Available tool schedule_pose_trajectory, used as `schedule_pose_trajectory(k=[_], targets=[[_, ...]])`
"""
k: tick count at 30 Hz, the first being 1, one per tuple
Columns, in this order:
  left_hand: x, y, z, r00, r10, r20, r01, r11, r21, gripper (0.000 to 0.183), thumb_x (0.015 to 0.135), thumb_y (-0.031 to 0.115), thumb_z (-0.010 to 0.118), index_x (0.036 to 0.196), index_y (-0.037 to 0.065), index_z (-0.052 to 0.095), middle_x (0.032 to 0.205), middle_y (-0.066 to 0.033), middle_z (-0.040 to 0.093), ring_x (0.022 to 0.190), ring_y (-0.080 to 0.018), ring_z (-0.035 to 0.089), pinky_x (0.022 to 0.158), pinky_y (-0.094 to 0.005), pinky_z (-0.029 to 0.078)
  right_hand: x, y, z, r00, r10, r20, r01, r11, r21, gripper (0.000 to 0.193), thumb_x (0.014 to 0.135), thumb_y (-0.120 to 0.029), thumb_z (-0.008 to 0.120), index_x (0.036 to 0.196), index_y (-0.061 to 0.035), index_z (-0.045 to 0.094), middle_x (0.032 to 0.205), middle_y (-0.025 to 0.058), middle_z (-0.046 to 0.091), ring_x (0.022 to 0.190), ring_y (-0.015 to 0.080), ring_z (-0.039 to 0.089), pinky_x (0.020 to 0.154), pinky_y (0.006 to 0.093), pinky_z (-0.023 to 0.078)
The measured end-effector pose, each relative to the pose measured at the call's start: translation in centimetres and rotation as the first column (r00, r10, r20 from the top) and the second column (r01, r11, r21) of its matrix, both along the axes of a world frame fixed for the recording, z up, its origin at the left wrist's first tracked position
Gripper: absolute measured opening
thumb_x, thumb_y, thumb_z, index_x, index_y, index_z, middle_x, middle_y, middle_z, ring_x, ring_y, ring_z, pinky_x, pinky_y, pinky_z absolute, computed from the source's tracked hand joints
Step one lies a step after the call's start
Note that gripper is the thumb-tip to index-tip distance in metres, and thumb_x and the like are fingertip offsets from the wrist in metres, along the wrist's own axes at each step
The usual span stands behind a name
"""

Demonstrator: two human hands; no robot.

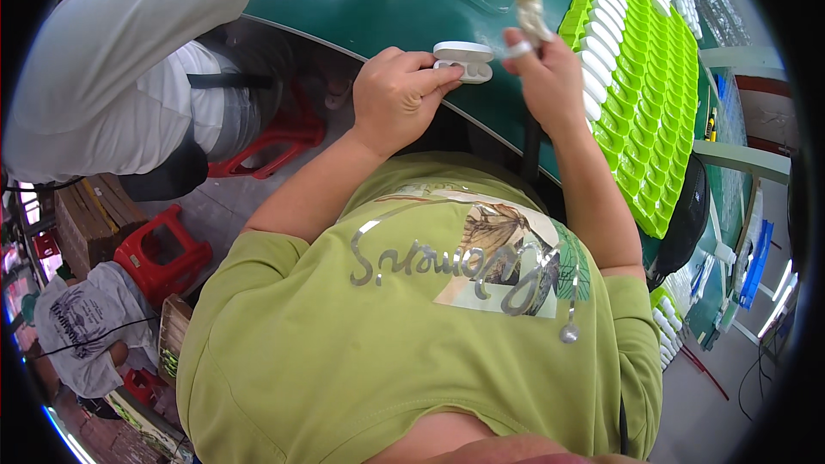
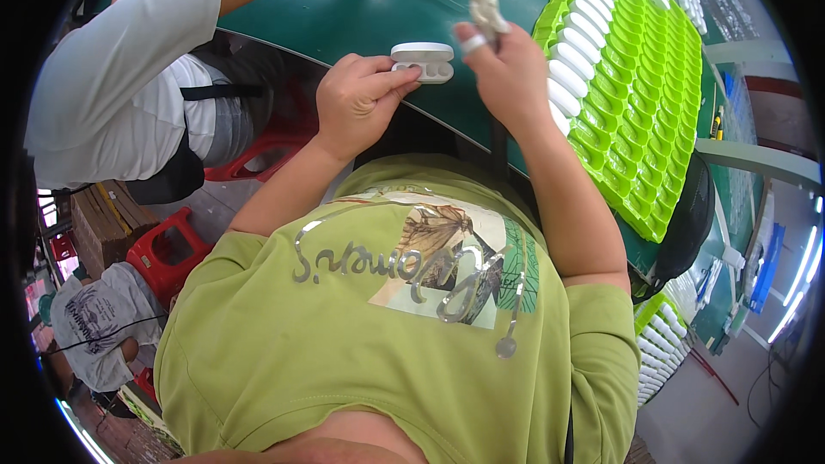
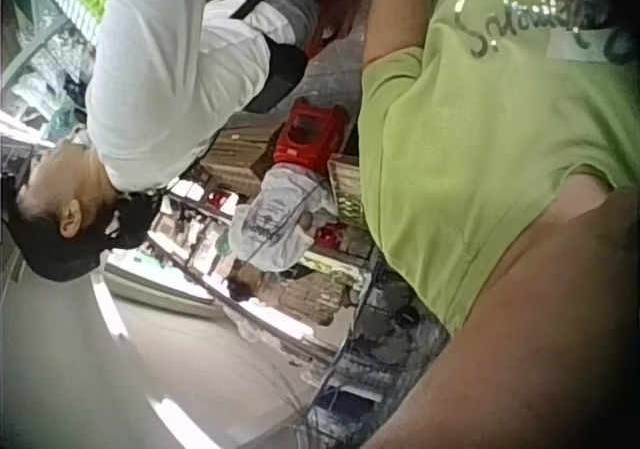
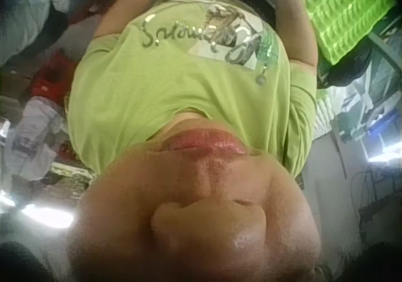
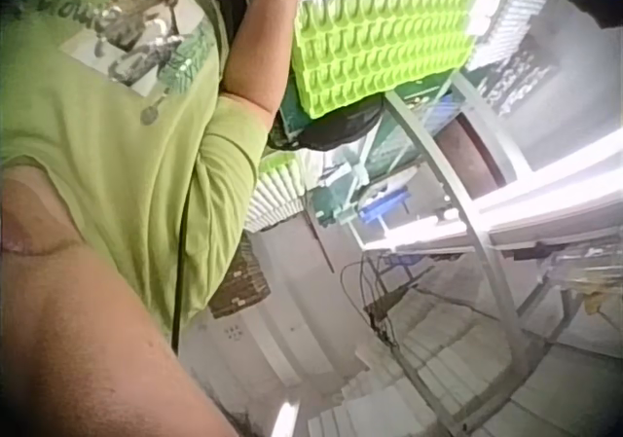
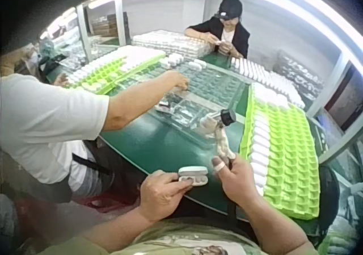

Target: The person assembles small white electronic devices, likely wireless earbud cases, at a factory workstation. They pick up the device halves, insert small cylindrical components into the interior, and close the cases. The person places the finished units into a green plastic tray and repeats the process with new components.

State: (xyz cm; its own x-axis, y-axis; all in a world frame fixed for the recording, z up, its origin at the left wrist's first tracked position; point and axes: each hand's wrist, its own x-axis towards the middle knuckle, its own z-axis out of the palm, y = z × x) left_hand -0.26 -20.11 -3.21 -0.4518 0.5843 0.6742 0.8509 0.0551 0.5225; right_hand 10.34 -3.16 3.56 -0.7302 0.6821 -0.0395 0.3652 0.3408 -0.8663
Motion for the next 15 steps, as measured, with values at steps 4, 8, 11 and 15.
schedule_pose_trajectory(k=[4,8,11,15], targets=[[0.0,0.2,-0.3,0.998,0.052,-0.042,-0.051,0.998,0.026,0.020,0.071,0.015,0.081,0.091,0.017,0.078,0.082,-0.0014,0.067,0.067,-0.0215,0.057,0.058,-0.0320,0.045,5.3,0.2,0.8,0.905,0.015,-0.424,-0.115,0.971,-0.211,0.024,0.091,-0.023,0.069,0.098,-0.0012,0.060,0.081,0.0062,0.063,0.058,0.0112,0.058,0.053,0.0248,0.045],[-0.1,0.6,-0.5,0.995,0.078,-0.065,-0.075,0.996,0.049,0.019,0.072,0.016,0.081,0.091,0.018,0.079,0.081,-0.0005,0.067,0.067,-0.0207,0.057,0.057,-0.0315,0.045,8.2,1.0,4.5,0.932,0.217,-0.289,-0.308,0.896,-0.319,0.034,0.099,-0.025,0.059,0.120,-0.0006,0.049,0.077,0.0048,0.052,0.050,0.0050,0.039,0.043,0.0201,0.031],[0.1,0.8,-0.7,0.993,0.081,-0.084,-0.076,0.996,0.056,0.019,0.072,0.016,0.081,0.091,0.019,0.079,0.081,-0.0002,0.067,0.068,-0.0205,0.057,0.058,-0.0314,0.045,8.4,-0.3,5.1,0.983,0.126,-0.133,-0.170,0.901,-0.400,0.034,0.101,-0.032,0.056,0.116,-0.0013,0.052,0.073,0.0011,0.050,0.048,0.0040,0.038,0.042,0.0196,0.030],[0.2,0.8,-0.8,0.994,0.054,-0.099,-0.047,0.996,0.070,0.018,0.072,0.017,0.081,0.091,0.019,0.079,0.082,-0.0003,0.066,0.069,-0.0205,0.057,0.059,-0.0318,0.045,6.7,-0.7,4.0,0.966,0.205,0.157,-0.198,0.978,-0.059,0.029,0.100,-0.023,0.053,0.121,-0.0043,0.059,0.077,0.0037,0.059,0.060,0.0104,0.054,0.055,0.0272,0.044]])
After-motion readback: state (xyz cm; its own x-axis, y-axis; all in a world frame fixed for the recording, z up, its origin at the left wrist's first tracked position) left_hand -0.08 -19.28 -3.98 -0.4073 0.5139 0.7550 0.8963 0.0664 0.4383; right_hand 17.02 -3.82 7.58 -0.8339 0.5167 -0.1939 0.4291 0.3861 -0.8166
